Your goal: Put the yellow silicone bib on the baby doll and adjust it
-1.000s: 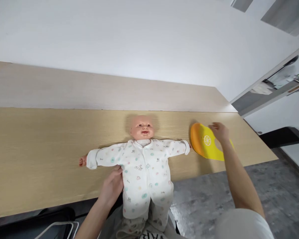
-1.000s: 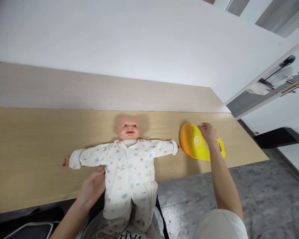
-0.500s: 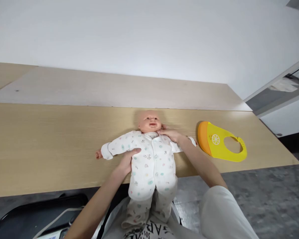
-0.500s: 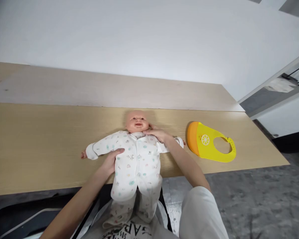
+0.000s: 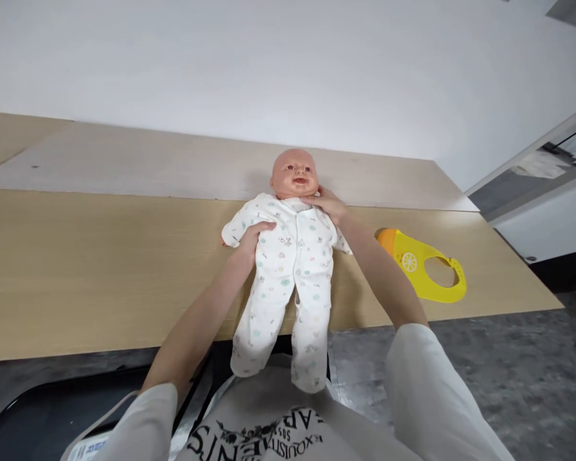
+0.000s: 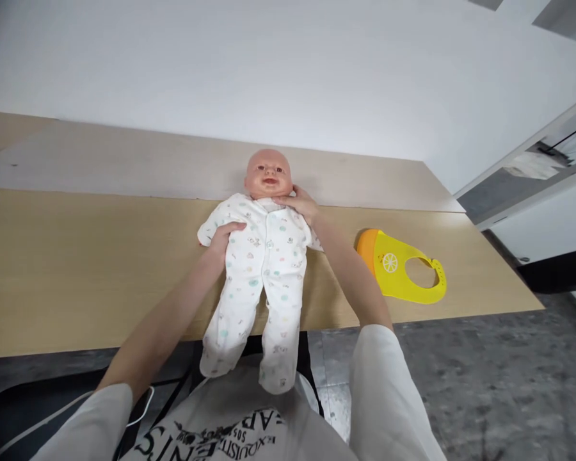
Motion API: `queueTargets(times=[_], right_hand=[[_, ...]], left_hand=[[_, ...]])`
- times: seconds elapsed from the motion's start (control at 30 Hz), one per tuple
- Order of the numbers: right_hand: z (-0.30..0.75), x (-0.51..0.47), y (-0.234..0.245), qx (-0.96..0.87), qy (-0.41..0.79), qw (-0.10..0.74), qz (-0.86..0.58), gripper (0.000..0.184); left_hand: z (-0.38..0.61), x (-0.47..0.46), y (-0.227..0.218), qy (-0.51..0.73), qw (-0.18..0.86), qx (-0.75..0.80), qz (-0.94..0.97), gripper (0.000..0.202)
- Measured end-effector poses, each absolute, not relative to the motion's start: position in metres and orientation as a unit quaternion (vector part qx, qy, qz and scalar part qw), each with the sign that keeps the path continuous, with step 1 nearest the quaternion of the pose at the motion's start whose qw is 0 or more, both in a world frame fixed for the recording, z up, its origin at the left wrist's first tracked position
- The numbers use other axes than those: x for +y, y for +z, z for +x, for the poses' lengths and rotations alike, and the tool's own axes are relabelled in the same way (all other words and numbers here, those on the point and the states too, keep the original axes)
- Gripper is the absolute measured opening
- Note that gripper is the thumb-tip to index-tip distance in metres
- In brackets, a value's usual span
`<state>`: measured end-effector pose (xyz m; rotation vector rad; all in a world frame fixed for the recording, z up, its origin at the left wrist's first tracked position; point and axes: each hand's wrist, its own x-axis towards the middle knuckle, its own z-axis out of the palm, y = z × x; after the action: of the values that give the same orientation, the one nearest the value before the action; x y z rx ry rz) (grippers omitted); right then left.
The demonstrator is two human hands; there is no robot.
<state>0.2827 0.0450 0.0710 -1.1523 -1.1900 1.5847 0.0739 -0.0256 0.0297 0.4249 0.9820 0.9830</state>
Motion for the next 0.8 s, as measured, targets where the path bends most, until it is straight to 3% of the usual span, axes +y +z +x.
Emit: queueTargets(times=[0.4, 0.8], right_hand=[[0.261, 0.134, 0.036, -0.434, 0.631, 0.441, -0.468, 0.074], [0.24, 0.194, 0.009, -0.455, 0.603, 0.446, -0.479, 0.052]], left_hand=[[0.061, 0.054, 0.014, 0.482, 0.724, 0.442, 0.22, 0.02], [0.045, 0.114, -0.01, 0.481, 0.722, 0.447, 0.218, 0.023]])
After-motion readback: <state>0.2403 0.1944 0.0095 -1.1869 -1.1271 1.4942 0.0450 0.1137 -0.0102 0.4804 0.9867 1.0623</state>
